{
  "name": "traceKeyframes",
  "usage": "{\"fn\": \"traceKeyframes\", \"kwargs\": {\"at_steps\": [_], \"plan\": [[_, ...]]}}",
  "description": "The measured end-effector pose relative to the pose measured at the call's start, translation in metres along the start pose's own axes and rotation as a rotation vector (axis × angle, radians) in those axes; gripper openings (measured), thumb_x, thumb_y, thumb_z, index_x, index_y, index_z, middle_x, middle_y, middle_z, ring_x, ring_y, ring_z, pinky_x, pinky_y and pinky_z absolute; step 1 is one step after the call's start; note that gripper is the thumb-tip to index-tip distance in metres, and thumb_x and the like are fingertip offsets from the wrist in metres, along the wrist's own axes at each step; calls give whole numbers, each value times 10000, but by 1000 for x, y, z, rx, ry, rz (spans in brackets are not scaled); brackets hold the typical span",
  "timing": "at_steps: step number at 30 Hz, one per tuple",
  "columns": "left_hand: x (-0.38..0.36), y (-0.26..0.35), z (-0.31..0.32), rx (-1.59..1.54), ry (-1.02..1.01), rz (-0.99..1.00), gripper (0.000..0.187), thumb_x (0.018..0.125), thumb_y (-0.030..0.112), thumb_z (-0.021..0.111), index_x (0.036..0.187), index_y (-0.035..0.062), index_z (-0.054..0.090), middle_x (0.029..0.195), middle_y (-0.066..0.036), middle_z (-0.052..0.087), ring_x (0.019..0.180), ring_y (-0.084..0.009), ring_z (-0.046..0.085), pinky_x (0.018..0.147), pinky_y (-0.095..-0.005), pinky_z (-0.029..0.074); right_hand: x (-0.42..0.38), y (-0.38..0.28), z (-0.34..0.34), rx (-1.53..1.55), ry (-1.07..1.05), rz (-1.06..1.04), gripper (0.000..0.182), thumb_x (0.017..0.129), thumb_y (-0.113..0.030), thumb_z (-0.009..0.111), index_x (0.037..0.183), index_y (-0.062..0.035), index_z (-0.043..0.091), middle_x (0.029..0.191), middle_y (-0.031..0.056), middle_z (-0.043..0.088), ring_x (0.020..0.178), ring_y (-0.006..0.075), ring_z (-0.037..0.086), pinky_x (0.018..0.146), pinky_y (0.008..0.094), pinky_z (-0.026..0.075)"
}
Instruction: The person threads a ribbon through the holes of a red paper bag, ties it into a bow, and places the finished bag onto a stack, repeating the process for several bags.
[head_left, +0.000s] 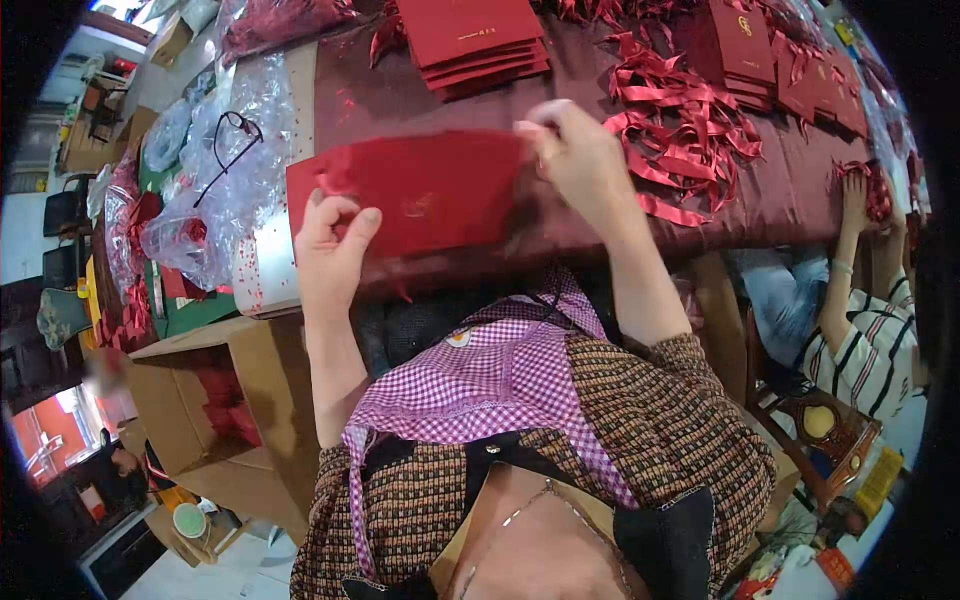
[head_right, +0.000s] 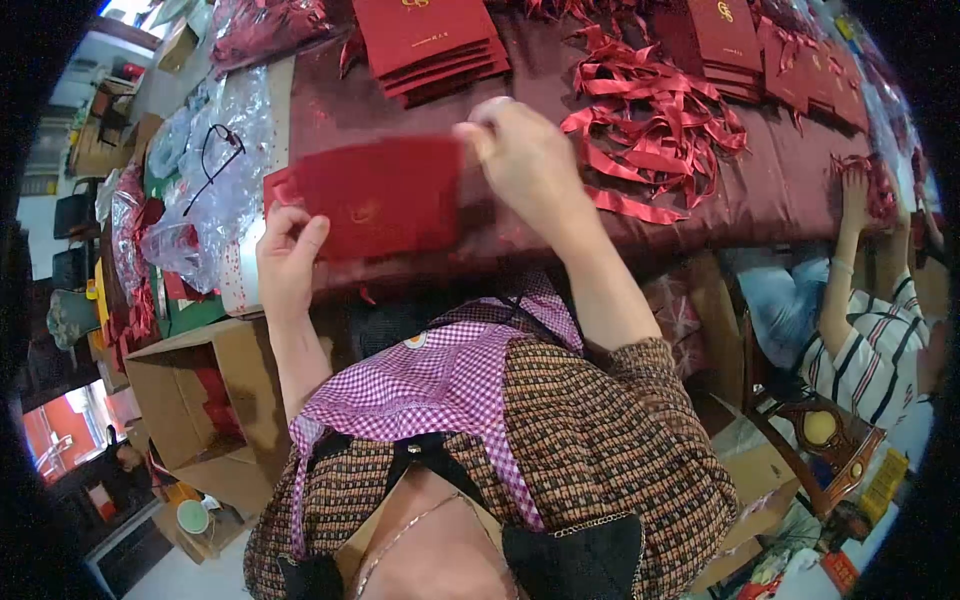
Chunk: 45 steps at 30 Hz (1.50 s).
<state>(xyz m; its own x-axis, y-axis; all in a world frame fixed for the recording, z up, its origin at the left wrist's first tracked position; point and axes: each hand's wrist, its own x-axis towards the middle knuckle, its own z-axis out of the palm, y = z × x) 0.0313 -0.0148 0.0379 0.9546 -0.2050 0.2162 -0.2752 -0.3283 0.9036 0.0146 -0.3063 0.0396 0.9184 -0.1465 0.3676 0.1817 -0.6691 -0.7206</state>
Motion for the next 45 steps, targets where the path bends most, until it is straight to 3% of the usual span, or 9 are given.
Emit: {"fn": "traceKeyframes", "kwargs": {"at_steps": [4, 5, 8, 20, 24, 28, 33, 37, 45], "plan": [[3, 15, -3, -107, 85, -316, 94, 839, 67, 675, 848, 15, 597, 725, 34, 528, 676, -51, 476, 605, -201, 393, -13, 24, -24, -443, -40, 224, 427, 869, -443, 577, 789, -24, 572, 697, 172, 625, 718, 350, 628, 631, 460, 482], [4, 11, 2, -140, 108, -240, 73, 863, 67, 647, 860, 12, 600, 708, 53, 524, 623, -20, 447, 528, -178, 342, -13, 28, -24, -489, -71, 261, 465, 864, -475, 571, 781, -18, 574, 681, 184, 624, 710, 356, 631, 635, 456, 486], [4, 5, 2, -121, 93, -301, 89, 861, 57, 645, 913, -6, 611, 745, 32, 569, 657, -28, 480, 556, -179, 375, -10, 25, -16, -548, -93, 359, 461, 868, -466, 587, 772, -15, 592, 709, 185, 631, 725, 370, 621, 643, 443, 469], [2, 6, 5, -302, 65, -396, 221, 859, 10, 606, 1073, -46, 608, 853, -16, 644, 756, -46, 567, 666, -180, 454, -3, 47, 11, -236, 240, -183, 128, 836, -111, 624, 925, -20, 611, 893, 165, 641, 814, 344, 613, 728, 411, 490], [2, 12, 7, -275, 41, -365, 268, 843, 5, 621, 1101, -60, 597, 849, -6, 635, 763, -43, 550, 677, -185, 446, -2, 5, 17, 583, -4, 224, 137, 893, -69, 606, 1009, 3, 593, 821, 19, 620, 754, 66, 555, 656, 239, 468], [2, 9, 8, -260, 63, -367, 270, 832, 14, 635, 1089, -58, 599, 776, 34, 580, 696, -25, 491, 620, -182, 413, 2, -21, 27, 709, -158, 179, 152, 886, -71, 605, 1024, -7, 594, 811, -8, 590, 748, 61, 538, 665, 208, 449], [-2, 8, 8, -253, 77, -322, 274, 822, 6, 641, 1085, -59, 597, 722, 61, 515, 646, -22, 437, 583, -185, 375, -1, -50, 52, 532, -208, -130, 161, 876, -95, 620, 992, 14, 599, 842, 82, 629, 761, 146, 579, 692, 274, 470], [-4, 17, 5, -223, 80, -303, 264, 821, -1, 641, 1076, -55, 601, 719, 61, 513, 643, -22, 435, 583, -183, 372, -1, -72, 56, 354, -331, -206, 127, 883, -129, 563, 895, -4, 574, 860, 164, 609, 850, 360, 587, 739, 419, 474], [-10, 28, 9, -126, 107, -187, 213, 819, -10, 643, 1031, -27, 627, 771, 34, 571, 671, -30, 480, 611, -196, 425, 2, -73, 66, 202, -251, -381, 96, 862, -88, 589, 857, 1, 555, 805, 161, 607, 775, 350, 602, 675, 410, 481]]}}
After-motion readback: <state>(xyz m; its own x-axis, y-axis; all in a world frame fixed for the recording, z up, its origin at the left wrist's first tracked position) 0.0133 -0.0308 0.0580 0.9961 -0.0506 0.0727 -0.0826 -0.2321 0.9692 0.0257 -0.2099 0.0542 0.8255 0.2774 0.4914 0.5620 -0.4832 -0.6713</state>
